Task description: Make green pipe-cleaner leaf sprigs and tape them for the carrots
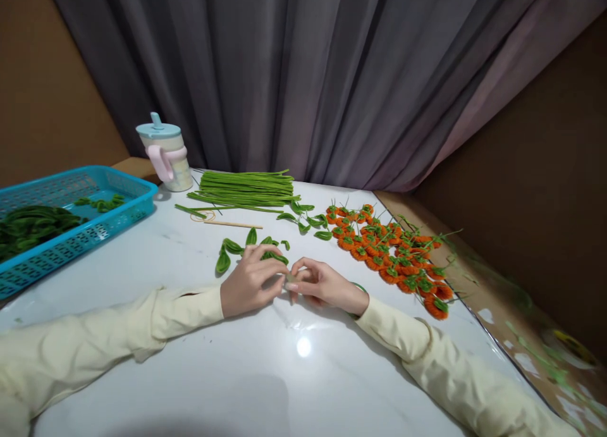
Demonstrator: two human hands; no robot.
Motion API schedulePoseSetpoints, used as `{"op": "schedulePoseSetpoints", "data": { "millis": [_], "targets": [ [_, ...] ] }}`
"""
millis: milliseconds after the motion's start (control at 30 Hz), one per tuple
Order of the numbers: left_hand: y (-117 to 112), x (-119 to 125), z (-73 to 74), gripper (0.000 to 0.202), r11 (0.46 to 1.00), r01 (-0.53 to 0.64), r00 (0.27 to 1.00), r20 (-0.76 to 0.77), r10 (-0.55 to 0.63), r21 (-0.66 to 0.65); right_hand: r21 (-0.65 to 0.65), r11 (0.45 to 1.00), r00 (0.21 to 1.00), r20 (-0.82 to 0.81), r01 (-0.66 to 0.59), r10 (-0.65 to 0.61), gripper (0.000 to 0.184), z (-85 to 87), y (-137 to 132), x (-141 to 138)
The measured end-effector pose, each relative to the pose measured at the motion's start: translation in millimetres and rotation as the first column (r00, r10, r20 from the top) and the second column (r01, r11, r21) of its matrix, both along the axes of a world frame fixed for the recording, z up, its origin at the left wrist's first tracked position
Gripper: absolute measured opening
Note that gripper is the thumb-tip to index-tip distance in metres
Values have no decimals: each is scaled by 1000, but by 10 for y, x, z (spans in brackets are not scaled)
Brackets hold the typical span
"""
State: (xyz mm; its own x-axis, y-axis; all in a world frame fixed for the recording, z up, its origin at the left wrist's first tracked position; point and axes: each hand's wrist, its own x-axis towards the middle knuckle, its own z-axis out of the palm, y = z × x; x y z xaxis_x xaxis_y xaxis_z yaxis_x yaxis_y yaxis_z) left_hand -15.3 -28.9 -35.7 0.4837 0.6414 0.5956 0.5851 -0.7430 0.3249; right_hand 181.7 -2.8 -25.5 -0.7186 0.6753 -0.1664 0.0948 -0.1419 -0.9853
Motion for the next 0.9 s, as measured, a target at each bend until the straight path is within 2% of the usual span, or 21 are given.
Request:
{"op": "schedulePoseSetpoints", "data": {
  "millis": [100, 200, 267, 333, 367, 433, 533, 633, 767, 833, 900],
  "targets": [
    [1, 13, 6, 16, 996, 0, 998, -62, 5, 87, 21, 1000, 1000, 18, -7, 6, 36, -8, -10, 3],
    [-18, -43, 114, 23, 978, -25, 981, -181, 64, 209, -6, 1000, 1000, -6, 31, -31, 34, 3, -11, 20],
    [-55, -133, 225, 25, 953, -88, 953, -252, 165, 291, -40, 998, 998, -37, 55, -57, 34, 4, -7, 23],
    [-102, -261, 306, 18, 917, -206, 904, -294, 312, 341, -79, 994, 996, -56, 72, -77, 34, -3, -1, 18],
    [-121, -336, 320, 18, 897, -271, 867, -315, 385, 350, -98, 992, 995, -64, 75, -82, 34, -8, 2, 14],
    [-132, -497, 283, 30, 868, -361, 788, -385, 480, 342, -128, 989, 992, -86, 79, -91, 34, -17, 8, 6],
    [-64, -714, 146, 49, 875, -399, 732, -480, 484, 274, -154, 985, 989, -110, 81, -98, 33, -25, 15, 4],
    [56, -857, 71, 43, 909, -403, 753, -526, 395, 106, -155, 986, 990, -116, 62, -81, 32, -27, 20, 15],
    [179, -986, 145, 27, 922, -377, 804, -526, 277, -91, -137, 990, 993, -107, 30, -45, 31, -20, 24, 29],
    [215, -1039, 212, 25, 903, -391, 825, -502, 260, -176, -131, 991, 996, -89, 14, -26, 31, -16, 25, 32],
    [229, -1062, 285, 24, 869, -385, 878, -415, 240, -310, -127, 992, 997, -75, -2, -8, 32, -13, 26, 33]
  ]
}}
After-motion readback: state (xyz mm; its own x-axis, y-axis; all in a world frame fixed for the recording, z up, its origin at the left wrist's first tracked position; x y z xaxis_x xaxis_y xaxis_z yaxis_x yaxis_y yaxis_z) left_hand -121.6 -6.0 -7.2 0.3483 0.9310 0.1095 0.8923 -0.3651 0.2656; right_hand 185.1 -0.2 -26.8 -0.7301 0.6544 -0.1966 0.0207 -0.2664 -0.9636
